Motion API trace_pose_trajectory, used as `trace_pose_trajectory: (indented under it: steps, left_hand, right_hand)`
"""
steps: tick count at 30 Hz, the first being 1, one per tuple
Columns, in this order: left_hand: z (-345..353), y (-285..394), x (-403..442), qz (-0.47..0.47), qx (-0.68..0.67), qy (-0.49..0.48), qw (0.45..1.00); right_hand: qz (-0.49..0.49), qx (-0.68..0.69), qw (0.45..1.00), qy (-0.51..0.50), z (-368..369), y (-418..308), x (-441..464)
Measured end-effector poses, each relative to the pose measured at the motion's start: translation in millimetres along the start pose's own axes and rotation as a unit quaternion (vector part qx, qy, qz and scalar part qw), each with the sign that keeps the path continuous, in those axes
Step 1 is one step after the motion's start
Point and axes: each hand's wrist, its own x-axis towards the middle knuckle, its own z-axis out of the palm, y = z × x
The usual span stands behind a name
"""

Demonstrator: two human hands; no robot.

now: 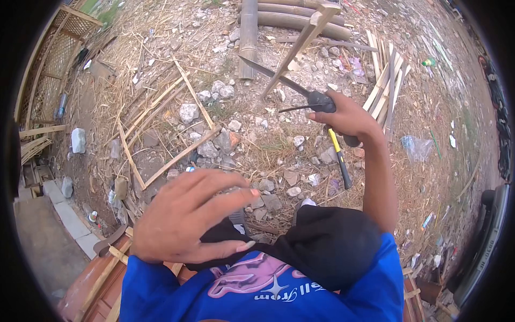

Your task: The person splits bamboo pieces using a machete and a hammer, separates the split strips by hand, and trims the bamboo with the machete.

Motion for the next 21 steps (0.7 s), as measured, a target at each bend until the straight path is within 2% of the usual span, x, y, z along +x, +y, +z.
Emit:
trace_pose_trajectory:
  steps: [2, 4, 5, 7, 9, 12, 13, 14, 16, 19, 21]
  left_hand:
    - [-24.4, -20.8, 40.3, 0.047, 0.054, 0.147, 0.986]
    - [-38.6, -57.8, 93.1, 0.131, 0.102, 0.341, 0.925]
    - [-40.4, -65.4, 108.9, 0.097, 0.060, 0.356, 0.927]
    - [-40.9, -76.8, 140.4, 0.085, 0.008, 0.355, 0.931]
    - [-43.6, -86.1, 181.6, 0.146, -0.007, 0.323, 0.935]
    - [-26.5, -88.1, 206.8, 0.179, -0.077, 0.281, 0.940]
    - [-22.6, -89.6, 209.9, 0.135, -0.085, 0.279, 0.947]
    - [-22.8, -92.0, 210.1, 0.080, -0.050, 0.290, 0.952]
    - [-30.9, -112.7, 219.9, 0.175, -0.091, 0.373, 0.907]
    - [-45.8, -126.0, 220.3, 0.132, -0.121, 0.385, 0.905]
    - [-50.0, -128.5, 219.1, 0.118, -0.088, 0.381, 0.913]
  right_hand:
    - [-0.034, -0.039, 0.999, 0.016, 9.7, 15.8, 12.8]
    - [-0.018, 0.017, 1.000, -0.012, 15.5, 6.9, 11.7]
    - [-0.026, 0.010, 1.000, -0.001, 18.4, 6.6, 13.9]
    - [-0.028, 0.009, 0.999, 0.013, 24.6, 15.7, 18.8]
    - [-0.045, 0.003, 0.998, 0.031, 28.9, 23.0, 25.5]
    - [-0.057, -0.012, 0.998, 0.040, 32.8, 25.7, 30.5]
    - [-0.061, -0.021, 0.997, 0.038, 33.0, 26.8, 32.5]
    - [-0.071, -0.009, 0.996, 0.051, 36.0, 32.0, 37.0]
    - [-0.098, 0.012, 0.992, 0.075, 49.0, 41.3, 52.4]
    - [-0.116, 0.065, 0.983, 0.129, 79.8, 51.9, 71.7]
    - [-0.105, 0.139, 0.974, 0.148, 104.1, 56.7, 80.9]
